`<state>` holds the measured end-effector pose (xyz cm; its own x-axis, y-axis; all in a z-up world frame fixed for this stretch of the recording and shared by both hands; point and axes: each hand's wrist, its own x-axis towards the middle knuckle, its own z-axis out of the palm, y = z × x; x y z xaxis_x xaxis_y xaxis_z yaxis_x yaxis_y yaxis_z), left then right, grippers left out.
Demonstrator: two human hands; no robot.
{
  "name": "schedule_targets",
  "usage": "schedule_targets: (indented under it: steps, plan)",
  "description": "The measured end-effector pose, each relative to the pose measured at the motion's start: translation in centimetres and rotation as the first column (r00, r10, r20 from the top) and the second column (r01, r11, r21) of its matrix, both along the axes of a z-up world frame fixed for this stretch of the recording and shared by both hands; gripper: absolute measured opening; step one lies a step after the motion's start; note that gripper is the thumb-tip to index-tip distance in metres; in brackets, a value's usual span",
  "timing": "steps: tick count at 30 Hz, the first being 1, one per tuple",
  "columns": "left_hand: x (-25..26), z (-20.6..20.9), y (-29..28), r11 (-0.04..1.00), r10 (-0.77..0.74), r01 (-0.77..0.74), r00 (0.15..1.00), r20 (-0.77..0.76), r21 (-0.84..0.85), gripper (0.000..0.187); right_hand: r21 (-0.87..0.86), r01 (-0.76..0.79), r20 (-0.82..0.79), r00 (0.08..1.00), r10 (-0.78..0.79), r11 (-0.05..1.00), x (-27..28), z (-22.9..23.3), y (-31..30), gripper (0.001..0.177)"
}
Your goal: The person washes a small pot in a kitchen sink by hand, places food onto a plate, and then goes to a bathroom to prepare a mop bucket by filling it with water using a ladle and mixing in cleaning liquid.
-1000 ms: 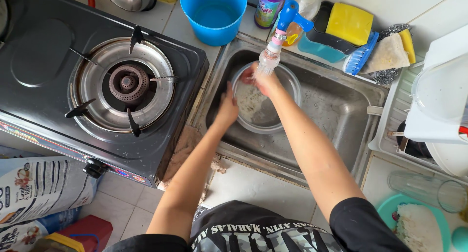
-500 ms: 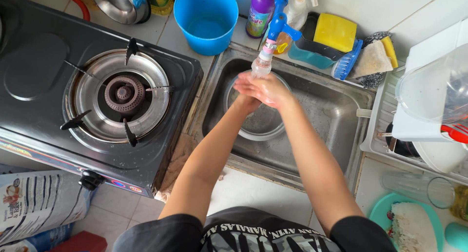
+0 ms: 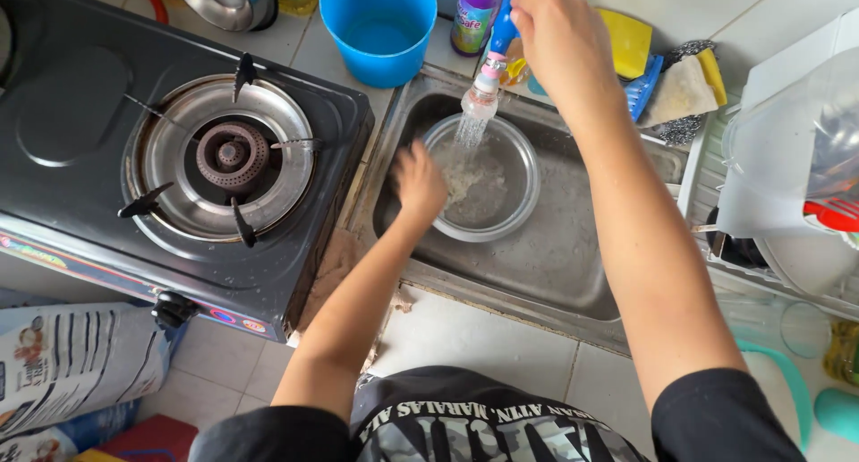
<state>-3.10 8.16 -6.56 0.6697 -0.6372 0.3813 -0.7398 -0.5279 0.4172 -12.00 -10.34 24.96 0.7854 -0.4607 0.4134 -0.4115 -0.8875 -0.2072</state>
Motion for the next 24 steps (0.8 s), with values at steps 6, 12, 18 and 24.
schedule_targets:
  steps: [6, 12, 18, 24]
  plan:
    - [-1.9, 0.3, 4.5, 0.99, -0.058, -0.127, 0.02, -0.998, -0.06, 0.078, -0.234, -0.042, -0.075, 0.997, 0.025, 0.971, 1.6, 0.1, -0.7, 0.023]
    - [-1.7, 4.6, 5.8, 0.979, -0.109, -0.183, -0.112, -0.988, -0.088, 0.056, -0.309, -0.027, -0.019, 1.0, 0.022, 0.951, 1.4, -0.2, -0.4, 0.025]
    - [-2.5, 9.8, 7.9, 0.985, -0.053, -0.165, -0.074, -0.996, -0.04, 0.051, 0.541, 0.039, 0.156, 0.977, -0.146, 0.84, 3.5, -1.0, 1.5, 0.032]
    - [-1.5, 16.5, 12.0, 0.984, -0.099, -0.154, -0.018, -0.995, -0.095, 0.041, 0.59, -0.058, 0.299, 0.942, -0.151, 0.806, -0.5, -2.1, 1.9, 0.044]
